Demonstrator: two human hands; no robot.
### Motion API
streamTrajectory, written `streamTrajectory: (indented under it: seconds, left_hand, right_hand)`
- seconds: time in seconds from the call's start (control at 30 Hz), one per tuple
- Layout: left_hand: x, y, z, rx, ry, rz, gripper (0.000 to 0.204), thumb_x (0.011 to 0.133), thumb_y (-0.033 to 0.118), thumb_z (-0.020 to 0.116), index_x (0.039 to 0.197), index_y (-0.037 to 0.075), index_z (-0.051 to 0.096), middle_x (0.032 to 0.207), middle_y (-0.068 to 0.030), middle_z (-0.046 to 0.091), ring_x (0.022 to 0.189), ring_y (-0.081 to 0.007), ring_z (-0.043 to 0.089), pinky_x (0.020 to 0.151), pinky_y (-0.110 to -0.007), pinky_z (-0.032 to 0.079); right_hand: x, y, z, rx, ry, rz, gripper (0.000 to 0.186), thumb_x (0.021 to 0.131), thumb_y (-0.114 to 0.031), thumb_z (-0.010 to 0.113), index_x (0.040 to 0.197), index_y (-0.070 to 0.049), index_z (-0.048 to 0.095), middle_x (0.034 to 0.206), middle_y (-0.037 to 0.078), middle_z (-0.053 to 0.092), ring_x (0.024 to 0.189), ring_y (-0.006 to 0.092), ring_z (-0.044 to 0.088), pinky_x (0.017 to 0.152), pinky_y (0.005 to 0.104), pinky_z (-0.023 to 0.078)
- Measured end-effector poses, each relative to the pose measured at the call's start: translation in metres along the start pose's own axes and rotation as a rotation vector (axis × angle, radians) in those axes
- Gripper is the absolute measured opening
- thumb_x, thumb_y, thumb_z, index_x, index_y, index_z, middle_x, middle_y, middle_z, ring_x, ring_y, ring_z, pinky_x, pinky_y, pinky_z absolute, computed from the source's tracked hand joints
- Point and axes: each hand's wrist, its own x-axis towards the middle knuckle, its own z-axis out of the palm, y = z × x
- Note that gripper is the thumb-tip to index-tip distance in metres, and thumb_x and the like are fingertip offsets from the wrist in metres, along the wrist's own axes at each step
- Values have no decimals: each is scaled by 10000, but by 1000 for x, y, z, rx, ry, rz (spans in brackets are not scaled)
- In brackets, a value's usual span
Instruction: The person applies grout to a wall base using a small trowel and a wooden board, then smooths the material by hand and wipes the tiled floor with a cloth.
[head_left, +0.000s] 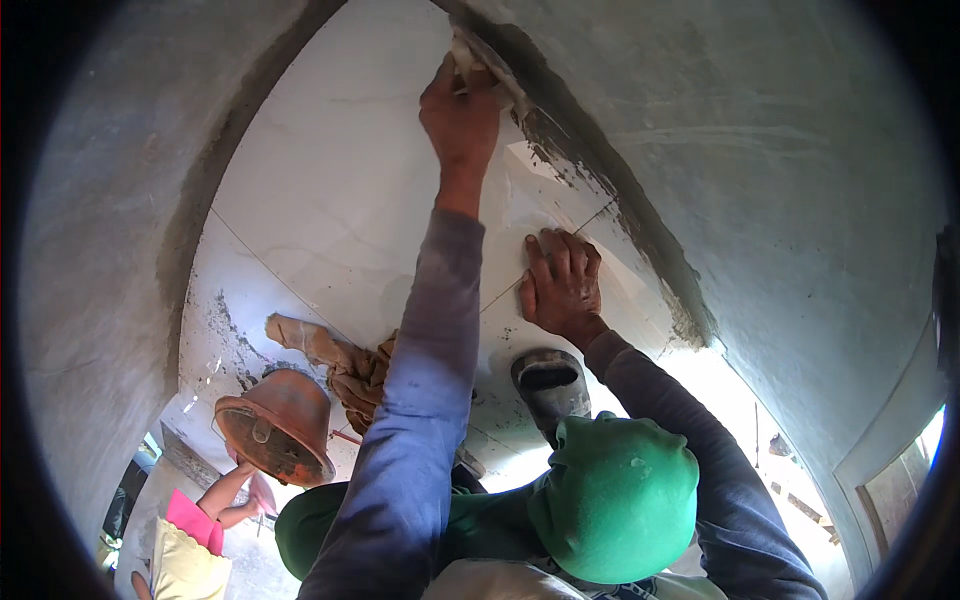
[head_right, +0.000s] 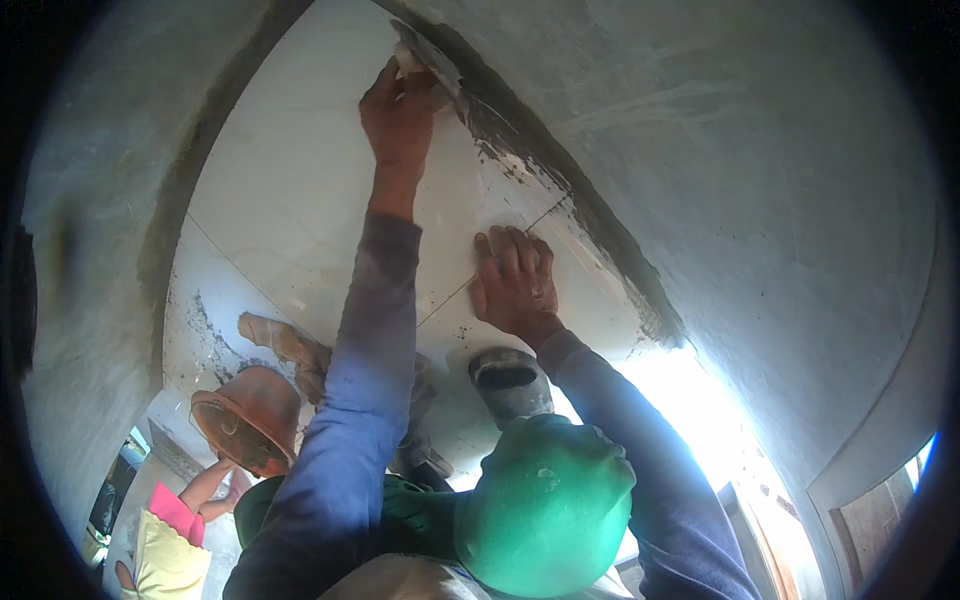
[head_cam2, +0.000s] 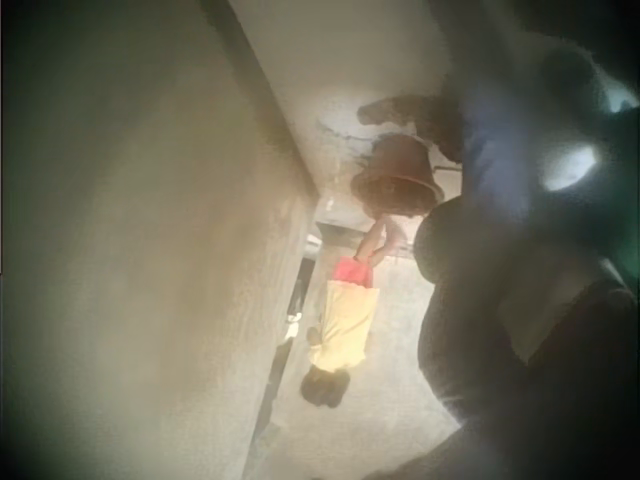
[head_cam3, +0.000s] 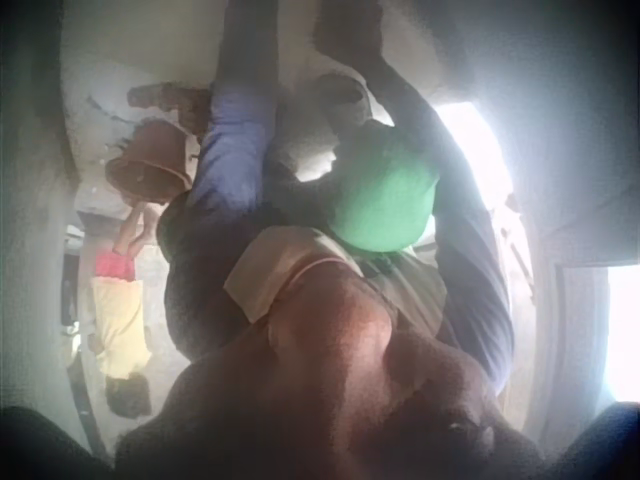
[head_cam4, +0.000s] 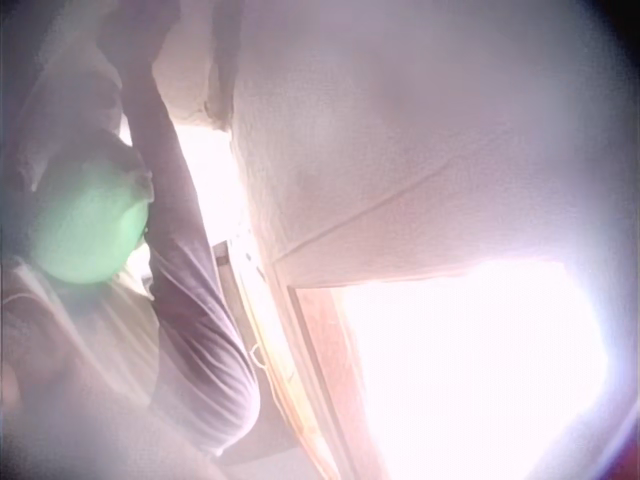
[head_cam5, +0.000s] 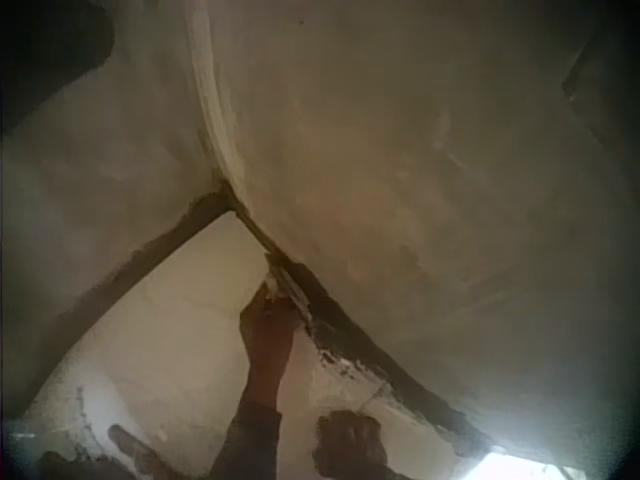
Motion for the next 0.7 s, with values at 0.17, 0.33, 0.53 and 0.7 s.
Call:
streamTrajectory:
  seconds: [0.17,0.33,0.53,0.7]
  left_hand:
    - [-59,-7,32,386,-33,68,328,1043,263,649,1221,9,756,832,-169,784,771,-245,789,737,-431,612]
    - [-56,-11,5,342,-67,-9,312,1022,248,669,1189,4,769,830,-177,789,743,-274,790,717,-440,600]
    - [51,1,-20,164,-90,74,307,1029,254,621,1123,14,788,819,-175,787,756,-263,779,745,-412,614]
    - [-34,-26,4,377,-173,155,278,1006,273,663,1166,95,805,860,-194,781,778,-272,780,790,-422,612]
  right_hand:
    - [-6,4,5,-4,17,14,635,892,-341,630,1454,-47,614,1447,184,538,1402,371,489,1166,605,341]
    - [-5,8,0,21,-1,12,607,892,-304,654,1428,-23,616,1439,199,518,1369,404,484,1136,610,359]
    - [2,0,-1,32,20,-14,598,899,-288,652,1430,-16,615,1442,198,519,1374,411,482,1133,612,358]
    - [-4,1,2,4,4,1,604,903,-308,643,1442,-37,615,1442,187,530,1378,391,494,1141,607,358]
